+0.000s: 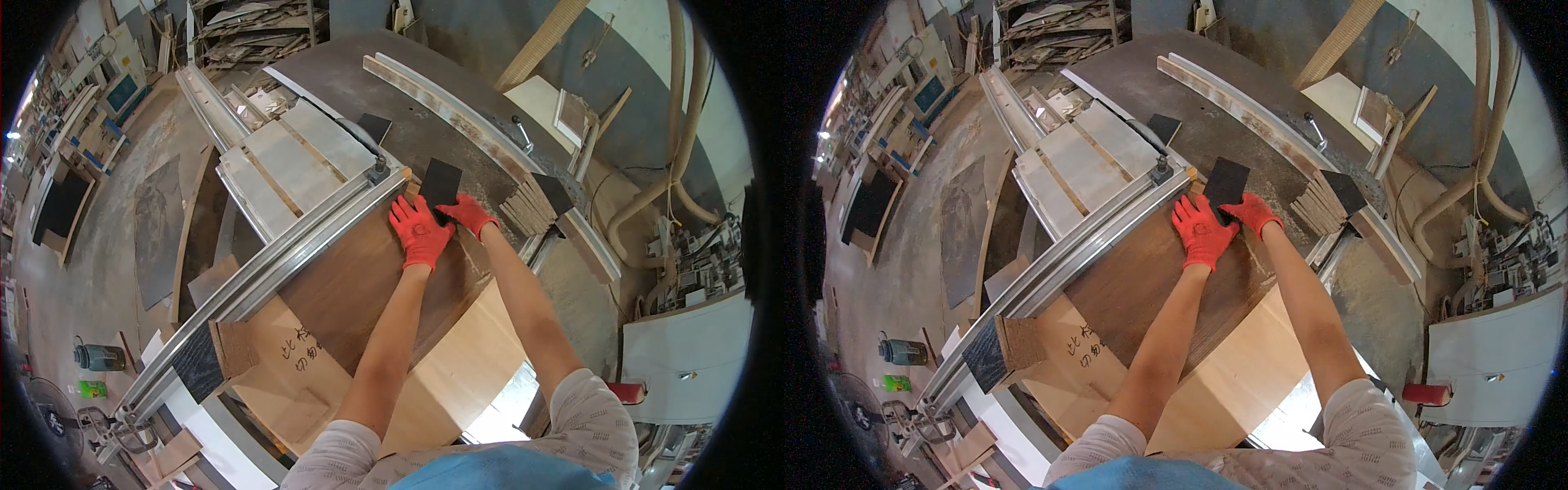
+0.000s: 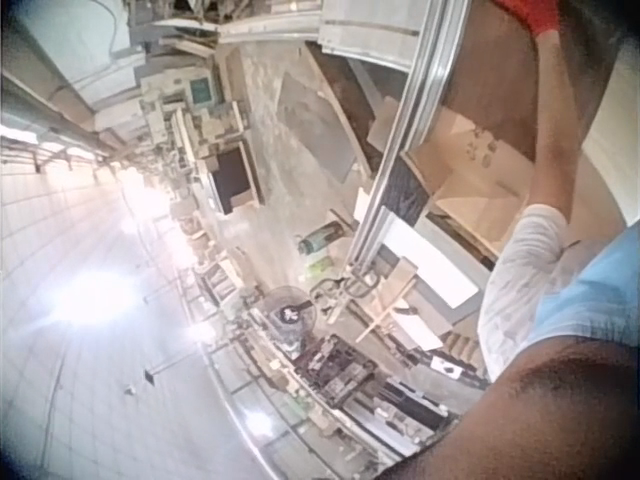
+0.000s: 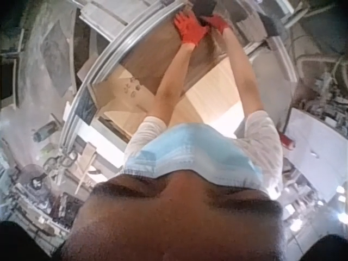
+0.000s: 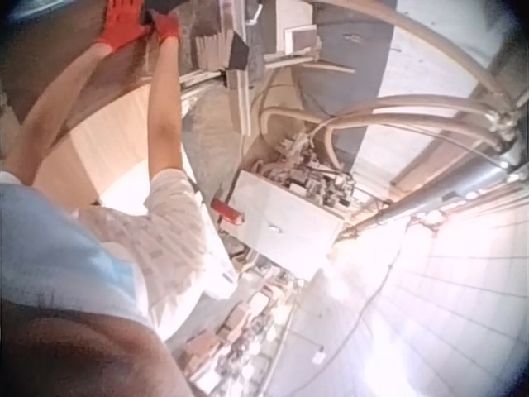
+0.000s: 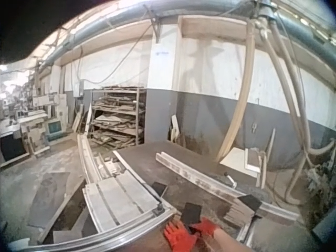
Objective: The person uses a table saw to cut small rectangular pieces of dark wood. They repeatedly place the wood against the fence, push it through the blade, and then remove the cut piece. The person also uses a yellow push stick to guide the wood safely through the saw.
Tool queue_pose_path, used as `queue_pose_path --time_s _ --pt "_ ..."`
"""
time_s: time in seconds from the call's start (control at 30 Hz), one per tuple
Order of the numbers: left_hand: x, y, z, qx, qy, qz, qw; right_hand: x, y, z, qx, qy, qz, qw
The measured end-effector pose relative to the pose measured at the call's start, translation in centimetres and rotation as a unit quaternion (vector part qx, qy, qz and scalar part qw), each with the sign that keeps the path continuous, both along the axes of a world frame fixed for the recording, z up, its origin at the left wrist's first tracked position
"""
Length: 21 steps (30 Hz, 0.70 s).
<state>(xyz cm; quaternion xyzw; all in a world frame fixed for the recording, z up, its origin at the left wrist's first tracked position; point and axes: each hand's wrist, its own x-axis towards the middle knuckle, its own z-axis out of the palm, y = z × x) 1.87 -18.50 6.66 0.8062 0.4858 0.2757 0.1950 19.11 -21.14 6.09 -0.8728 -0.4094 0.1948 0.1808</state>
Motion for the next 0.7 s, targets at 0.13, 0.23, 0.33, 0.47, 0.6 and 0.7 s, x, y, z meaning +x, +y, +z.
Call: queue_pose_path --time_s 0.13,0.23,0.33,0.47,0.6,0.7 --pt "0.3 1.8 -3.8 0.097 0.034 0.048 0.994 -9.5 0.1 5.7 0.18 -0.323 0.029 0.929" --pt "-0.7 3.9 -6.5 0.177 0.089 0.103 0.975 -15.9 2.9 7.2 0.274 -0.199 0.16 0.927" --pt "-0.5 -0.8 -1.0 0.166 0.084 0.049 0.981 -17.9 3.9 6.4 0.297 -0.144 0.25 0.91" --pt "-1.4 2.3 -0.9 0.046 0.007 0.023 0.999 -25.9 9.8 7.5 0.254 -0.091 0.372 0.888" --pt "-1.4 2.6 -0.3 0.06 -0.011 0.013 0.998 -29.0 14.1 4.8 0.199 -0.128 0.394 0.888" --pt "-1.0 2.8 -0.5 0.073 -0.007 0.007 0.997 -28.6 15.3 1.8 0.191 -0.141 0.382 0.893"
